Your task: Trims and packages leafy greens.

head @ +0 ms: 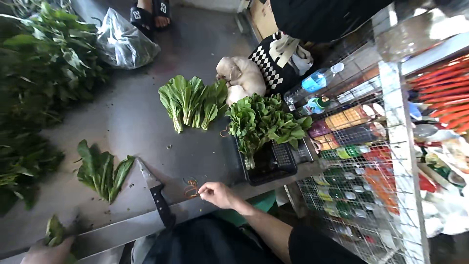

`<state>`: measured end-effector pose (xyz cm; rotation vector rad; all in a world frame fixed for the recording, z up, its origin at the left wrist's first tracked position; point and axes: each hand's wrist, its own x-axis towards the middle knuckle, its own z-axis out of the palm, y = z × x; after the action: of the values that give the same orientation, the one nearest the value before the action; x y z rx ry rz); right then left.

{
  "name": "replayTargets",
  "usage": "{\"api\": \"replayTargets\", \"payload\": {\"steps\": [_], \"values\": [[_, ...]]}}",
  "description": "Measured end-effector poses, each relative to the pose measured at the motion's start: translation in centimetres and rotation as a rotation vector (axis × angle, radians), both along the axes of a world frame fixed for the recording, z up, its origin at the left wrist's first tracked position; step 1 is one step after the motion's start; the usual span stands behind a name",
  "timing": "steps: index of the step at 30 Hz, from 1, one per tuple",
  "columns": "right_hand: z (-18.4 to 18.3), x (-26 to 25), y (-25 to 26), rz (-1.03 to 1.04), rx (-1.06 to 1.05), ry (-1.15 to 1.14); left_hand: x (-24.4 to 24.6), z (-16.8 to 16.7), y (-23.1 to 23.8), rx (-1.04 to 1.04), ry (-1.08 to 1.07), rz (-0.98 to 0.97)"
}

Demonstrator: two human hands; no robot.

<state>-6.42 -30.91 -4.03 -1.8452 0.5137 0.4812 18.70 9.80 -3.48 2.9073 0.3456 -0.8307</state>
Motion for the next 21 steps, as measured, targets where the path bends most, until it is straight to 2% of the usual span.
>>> {"api": "replayTargets", "payload": {"steps": [3, 8, 11, 13, 15, 18, 20, 21], "values": [[0.8, -0.1, -0.3, -0.011, -0.073, 0.015, 0.2, -0.3, -0.5, -0.043, -0.004, -0.035], [3.5, 2.5, 0.2, -0.034, -0.331, 0.156, 1.6, 3.0, -0.4, -0.073, 0.068, -0.151], [6.2, 5.3, 3.0, -0.069, -0.419, 0.102, 3.7, 4.2, 0.2, -0.186, 0.065, -0.279], [7.3, 8.1, 6.5, -0.034, -0.422, 0.017, 4.8, 5.0, 0.9, -0.313, 0.06, -0.314], [6.1, 11.6, 11.3, 0.055, -0.429, -0.137, 5.8, 5.5, 2.0, -0.455, 0.005, -0.367], [1.5, 16.9, 18.4, 0.303, -0.559, -0.423, 5.7, 5.9, 2.9, -0.716, -0.127, -0.521], [-0.1, 19.6, 20.9, 0.495, -0.612, -0.336, 4.6, 6.5, 3.1, -0.878, -0.178, -0.572], [-0.2, 20.9, 21.7, 0.519, -0.608, -0.266, 4.3, 6.8, 3.5, -0.939, -0.208, -0.589]]}}
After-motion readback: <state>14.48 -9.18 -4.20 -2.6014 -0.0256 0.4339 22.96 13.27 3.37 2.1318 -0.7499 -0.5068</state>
